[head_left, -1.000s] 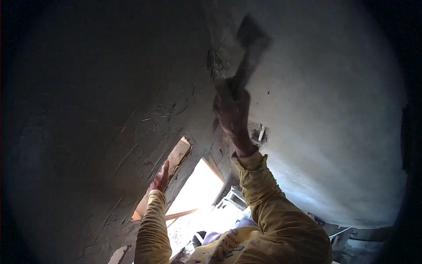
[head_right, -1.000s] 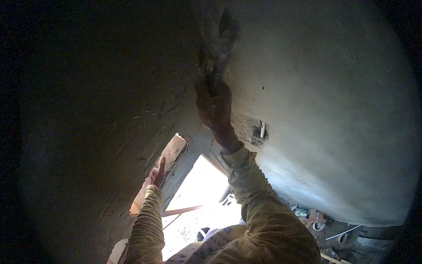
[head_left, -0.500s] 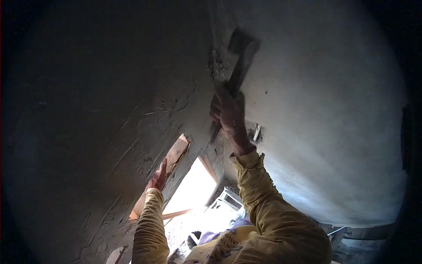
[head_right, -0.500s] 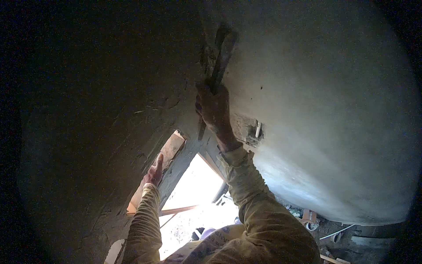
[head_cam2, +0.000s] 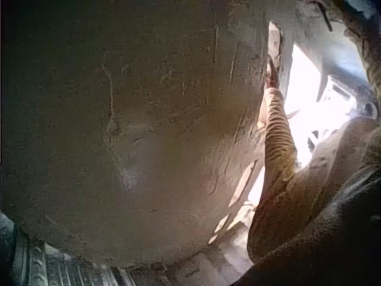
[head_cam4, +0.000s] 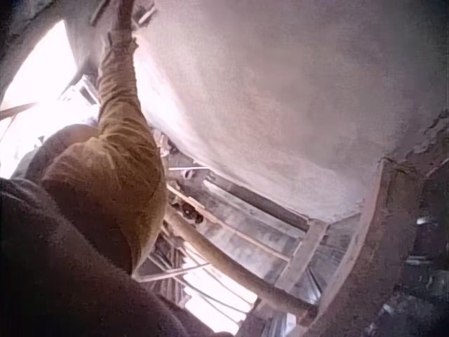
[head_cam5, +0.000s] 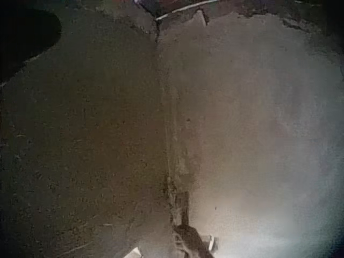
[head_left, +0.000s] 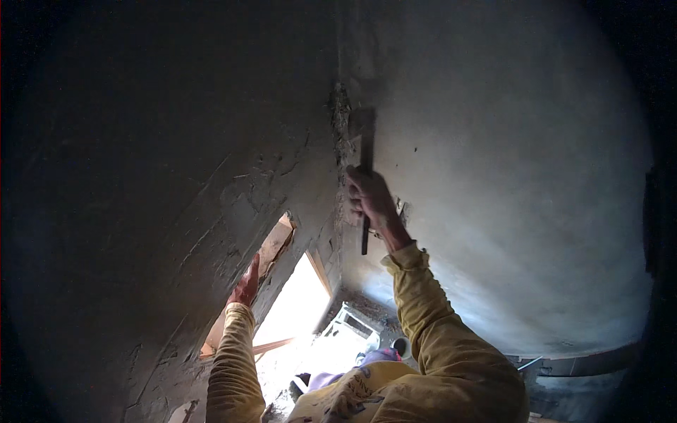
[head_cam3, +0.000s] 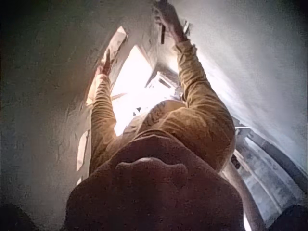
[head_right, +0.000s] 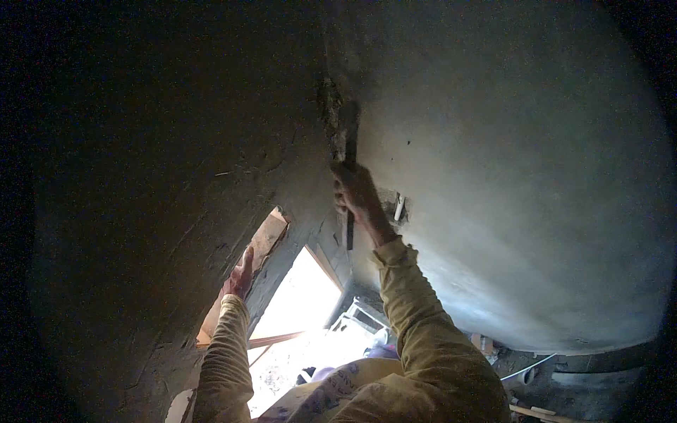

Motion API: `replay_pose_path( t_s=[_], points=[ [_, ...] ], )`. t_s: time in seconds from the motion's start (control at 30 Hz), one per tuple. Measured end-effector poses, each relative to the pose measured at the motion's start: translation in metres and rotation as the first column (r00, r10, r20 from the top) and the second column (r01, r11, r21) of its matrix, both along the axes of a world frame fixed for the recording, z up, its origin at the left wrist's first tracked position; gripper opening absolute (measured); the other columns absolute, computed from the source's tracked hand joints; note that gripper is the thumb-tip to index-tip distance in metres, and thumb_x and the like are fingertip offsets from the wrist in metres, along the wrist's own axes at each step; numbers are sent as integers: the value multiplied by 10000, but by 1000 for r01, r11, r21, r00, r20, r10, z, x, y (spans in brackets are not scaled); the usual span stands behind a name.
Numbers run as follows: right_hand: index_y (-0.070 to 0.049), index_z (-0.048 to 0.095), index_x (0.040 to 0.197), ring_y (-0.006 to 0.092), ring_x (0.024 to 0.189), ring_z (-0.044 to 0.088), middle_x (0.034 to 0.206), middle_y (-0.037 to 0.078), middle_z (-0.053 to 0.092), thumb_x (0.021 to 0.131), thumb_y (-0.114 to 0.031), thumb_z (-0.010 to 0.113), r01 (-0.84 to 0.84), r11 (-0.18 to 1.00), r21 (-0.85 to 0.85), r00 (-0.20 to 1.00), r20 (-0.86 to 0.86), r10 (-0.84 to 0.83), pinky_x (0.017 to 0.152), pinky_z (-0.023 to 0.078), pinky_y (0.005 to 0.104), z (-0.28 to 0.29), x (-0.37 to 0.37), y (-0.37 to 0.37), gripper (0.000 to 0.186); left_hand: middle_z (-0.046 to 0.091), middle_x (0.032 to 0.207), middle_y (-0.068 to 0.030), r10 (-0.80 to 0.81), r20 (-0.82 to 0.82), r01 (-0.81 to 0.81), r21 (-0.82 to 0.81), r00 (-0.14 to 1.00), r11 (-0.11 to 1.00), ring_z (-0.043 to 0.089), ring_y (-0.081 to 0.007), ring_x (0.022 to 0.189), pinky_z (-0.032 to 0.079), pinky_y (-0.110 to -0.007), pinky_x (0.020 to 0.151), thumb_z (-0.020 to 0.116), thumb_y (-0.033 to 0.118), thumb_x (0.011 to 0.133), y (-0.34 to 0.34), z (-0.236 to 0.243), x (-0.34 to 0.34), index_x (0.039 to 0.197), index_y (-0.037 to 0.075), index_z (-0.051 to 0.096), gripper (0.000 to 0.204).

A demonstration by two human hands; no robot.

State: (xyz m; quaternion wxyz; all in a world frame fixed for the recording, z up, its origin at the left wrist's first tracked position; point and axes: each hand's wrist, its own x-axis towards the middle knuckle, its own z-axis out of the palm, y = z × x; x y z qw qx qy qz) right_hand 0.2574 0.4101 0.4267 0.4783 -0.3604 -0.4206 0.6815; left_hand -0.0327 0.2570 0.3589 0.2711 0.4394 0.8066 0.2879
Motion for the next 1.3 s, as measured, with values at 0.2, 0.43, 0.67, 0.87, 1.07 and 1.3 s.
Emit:
replay_pose_path(
  t_s=[0.2,0.43,0.67,0.87,1.07,1.3],
  points=[
    [-48,568,960,90,515,474,673,-4,508,984,-260,577,360,792,493,876,114,-469,466,406,253,58,46,11,213,473,1427,-236,-10,21,7,146,1000,989,456,-388,1311,330,-447,1102,525,682,855,-4,12,8,1331,17,555,818],
    [-19,585,972,140,543,555,708,50,586,989,-280,561,358,469,807,779,19,-626,490,465,309,58,68,77,263,473,1420,-251,55,-21,-54,14,998,998,450,-405,1312,328,-450,1101,505,723,842,-2,9,8,1358,6,523,883],
    [-40,620,904,407,682,629,762,223,632,935,-392,622,-273,671,690,135,718,-683,573,488,445,26,90,70,353,469,1424,-250,57,-63,-61,-72,996,996,448,-388,1322,321,-443,1106,488,754,834,3,-9,-3,1366,-21,503,941],
    [-33,577,944,358,565,615,651,180,597,962,-329,590,143,474,869,538,334,-774,516,486,443,40,75,73,297,441,1448,-251,75,-144,-77,-5,987,997,433,-383,1330,298,-447,1122,523,750,815,5,-2,3,1362,-23,507,947],
    [-38,589,948,371,608,613,706,196,611,974,-273,570,-179,644,743,282,666,-690,507,473,447,-4,75,80,237,380,1492,-231,13,-97,-38,-263,995,964,331,-356,1406,233,-433,1157,327,793,836,1,24,14,1431,62,449,950],
    [-13,605,1066,318,614,601,755,180,611,943,-299,620,159,532,832,532,382,-756,566,487,420,-23,78,68,311,420,1472,-231,144,-128,-171,-227,981,959,407,-372,1356,301,-437,1121,492,772,805,5,11,12,1399,20,482,958]
  ],
)
